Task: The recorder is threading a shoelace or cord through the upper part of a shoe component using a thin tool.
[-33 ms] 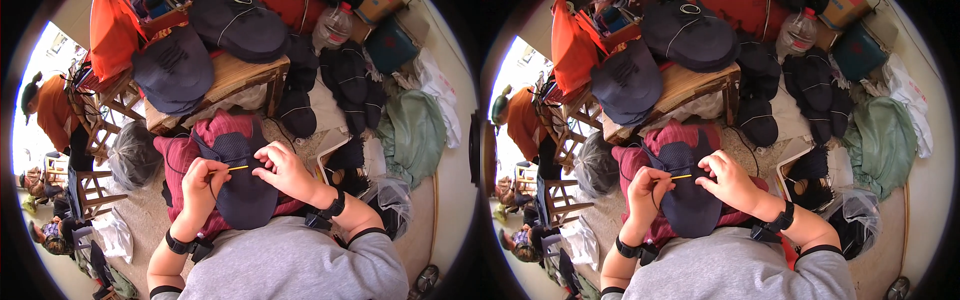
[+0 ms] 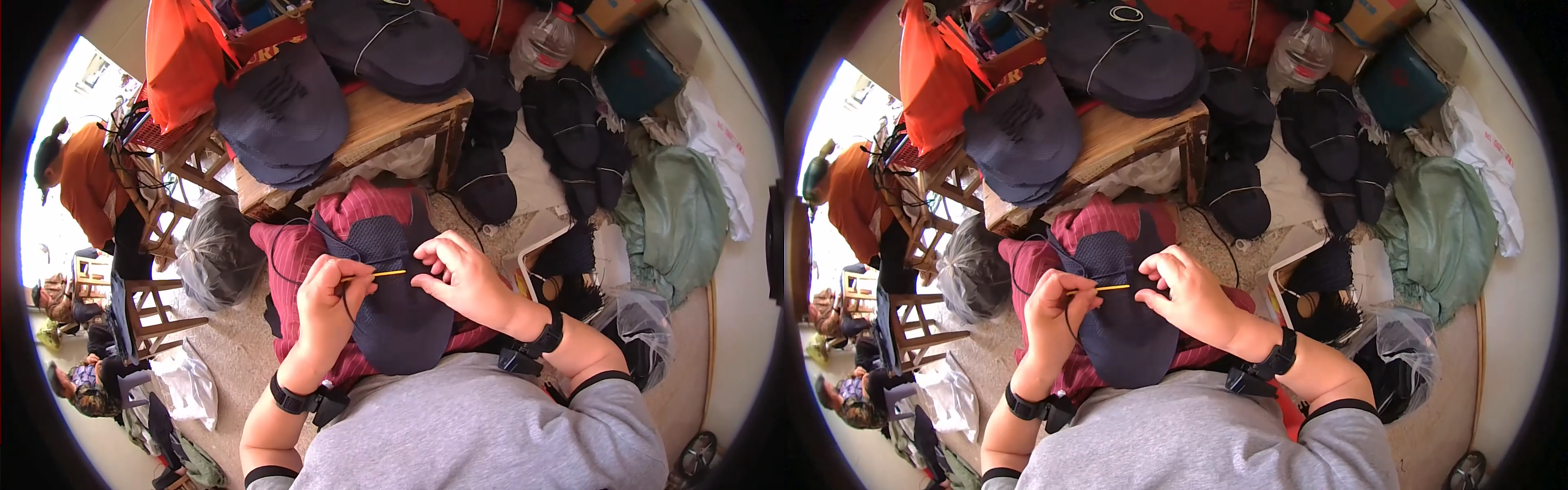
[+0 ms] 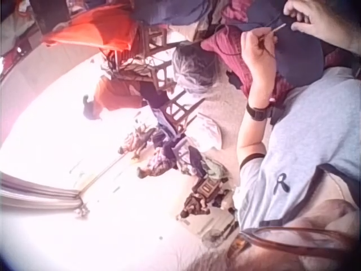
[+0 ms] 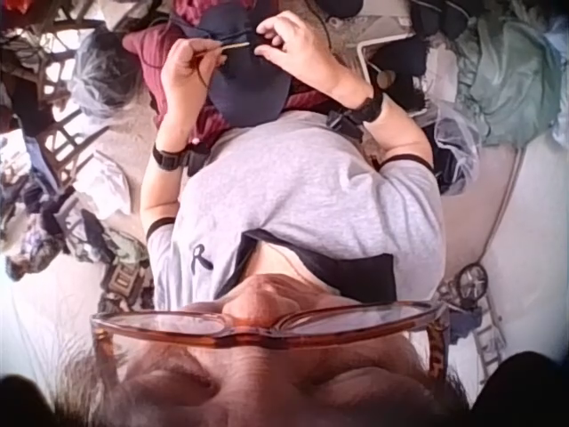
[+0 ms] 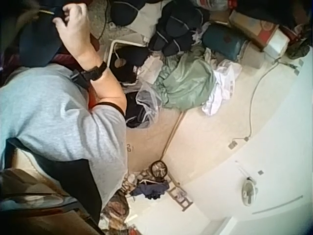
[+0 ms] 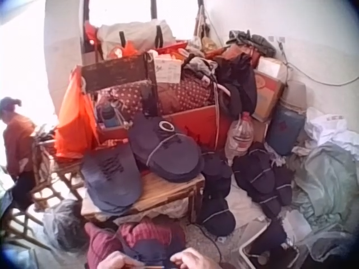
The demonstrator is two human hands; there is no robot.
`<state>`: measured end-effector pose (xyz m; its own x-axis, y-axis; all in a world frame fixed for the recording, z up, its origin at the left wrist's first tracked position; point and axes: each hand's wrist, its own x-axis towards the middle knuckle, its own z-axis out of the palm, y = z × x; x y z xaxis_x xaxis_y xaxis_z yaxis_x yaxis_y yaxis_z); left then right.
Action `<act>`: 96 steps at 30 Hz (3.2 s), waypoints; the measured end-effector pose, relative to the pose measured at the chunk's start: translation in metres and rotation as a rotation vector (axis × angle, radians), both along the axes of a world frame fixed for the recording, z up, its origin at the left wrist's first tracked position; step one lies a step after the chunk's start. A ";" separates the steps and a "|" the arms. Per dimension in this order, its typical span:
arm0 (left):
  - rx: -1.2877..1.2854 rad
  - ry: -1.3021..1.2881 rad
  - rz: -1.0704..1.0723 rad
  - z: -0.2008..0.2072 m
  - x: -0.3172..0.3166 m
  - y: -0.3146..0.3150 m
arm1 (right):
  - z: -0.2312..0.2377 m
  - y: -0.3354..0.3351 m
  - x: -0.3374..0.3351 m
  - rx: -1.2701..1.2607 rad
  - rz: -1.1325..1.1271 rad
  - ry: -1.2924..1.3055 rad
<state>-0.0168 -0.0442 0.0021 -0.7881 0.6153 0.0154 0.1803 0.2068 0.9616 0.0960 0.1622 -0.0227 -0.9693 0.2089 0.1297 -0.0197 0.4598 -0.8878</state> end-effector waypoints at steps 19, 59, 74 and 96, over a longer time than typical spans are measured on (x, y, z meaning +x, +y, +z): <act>-0.172 0.462 -0.050 0.005 0.007 0.014 | -0.013 -0.003 0.005 -0.182 -0.011 -0.014; -0.309 0.965 -0.094 -0.007 0.020 -0.017 | 0.005 0.068 -0.002 -1.179 -0.026 0.278; -0.314 0.899 -0.304 -0.007 0.008 -0.034 | -0.051 0.116 0.012 -0.839 -0.601 -0.096; -0.417 0.046 0.132 0.000 -0.009 0.005 | -0.011 0.026 -0.005 -0.486 0.034 -0.228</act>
<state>-0.0260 -0.0395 0.0021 -0.8644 0.4708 -0.1764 0.1668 0.5995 0.7828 0.0906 0.1881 -0.0334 -0.9687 0.1608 -0.1889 0.1909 -0.0030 -0.9816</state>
